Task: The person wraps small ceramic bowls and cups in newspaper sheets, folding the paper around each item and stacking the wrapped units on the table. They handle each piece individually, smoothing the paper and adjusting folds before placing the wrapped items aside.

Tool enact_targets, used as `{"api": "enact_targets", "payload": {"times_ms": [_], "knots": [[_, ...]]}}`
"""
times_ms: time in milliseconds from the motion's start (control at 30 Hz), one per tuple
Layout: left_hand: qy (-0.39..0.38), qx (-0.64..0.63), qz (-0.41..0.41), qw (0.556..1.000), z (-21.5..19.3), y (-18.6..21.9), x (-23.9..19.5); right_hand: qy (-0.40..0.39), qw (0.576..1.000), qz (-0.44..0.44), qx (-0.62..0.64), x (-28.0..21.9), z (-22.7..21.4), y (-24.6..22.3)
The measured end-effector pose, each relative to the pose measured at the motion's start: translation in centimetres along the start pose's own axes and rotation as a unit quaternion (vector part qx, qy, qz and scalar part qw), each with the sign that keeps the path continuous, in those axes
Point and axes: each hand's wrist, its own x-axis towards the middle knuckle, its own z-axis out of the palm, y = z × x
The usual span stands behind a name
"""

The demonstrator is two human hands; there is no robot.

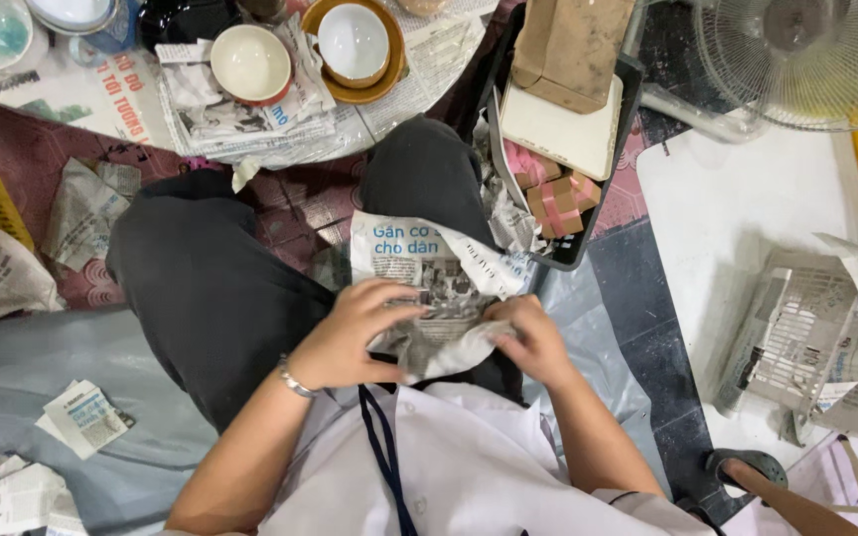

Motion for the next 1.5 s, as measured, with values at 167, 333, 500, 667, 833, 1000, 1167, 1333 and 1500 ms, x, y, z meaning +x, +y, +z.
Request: {"api": "enact_targets", "payload": {"times_ms": [167, 333, 500, 667, 833, 1000, 1167, 1333, 1500], "knots": [[-0.024, 0.027, -0.062, 0.997, -0.9, 0.3, -1.5, 0.189, 0.954, 0.185, 0.141, -1.9, 2.8, 3.4], [0.038, 0.010, -0.064, 0.997, 1.5, 0.0, -1.4, 0.210, 0.955, 0.203, 0.051, -0.4, 2.9, 2.8], [0.029, -0.092, -0.228, 0.969, 3.7, 0.6, -0.3, 0.196, 0.972, 0.124, 0.039, 0.4, 2.8, 2.2], [0.037, -0.024, -0.102, 0.994, 4.3, -0.2, -0.8, 0.195, 0.964, 0.177, -0.024, -1.0, 3.0, 3.6], [0.140, -0.183, -0.095, 0.969, 5.5, -2.3, -2.6, 0.266, 0.937, 0.158, 0.164, -0.9, 3.2, 6.1], [0.267, -0.353, -0.203, 0.874, 6.3, -4.4, -3.9, 0.266, 0.946, 0.139, 0.122, -0.7, 2.3, 5.6], [0.257, -0.241, -0.251, 0.902, 6.2, -3.9, -3.1, 0.177, 0.957, 0.150, 0.176, 0.0, 1.9, 4.2], [0.300, -0.168, -0.293, 0.892, 5.5, -3.2, -2.0, 0.115, 0.955, 0.122, 0.245, -0.4, 1.6, 4.9], [0.336, -0.125, -0.317, 0.878, 5.1, -3.6, -2.0, 0.057, 0.973, 0.134, 0.180, -2.0, 1.9, 9.2]]}}
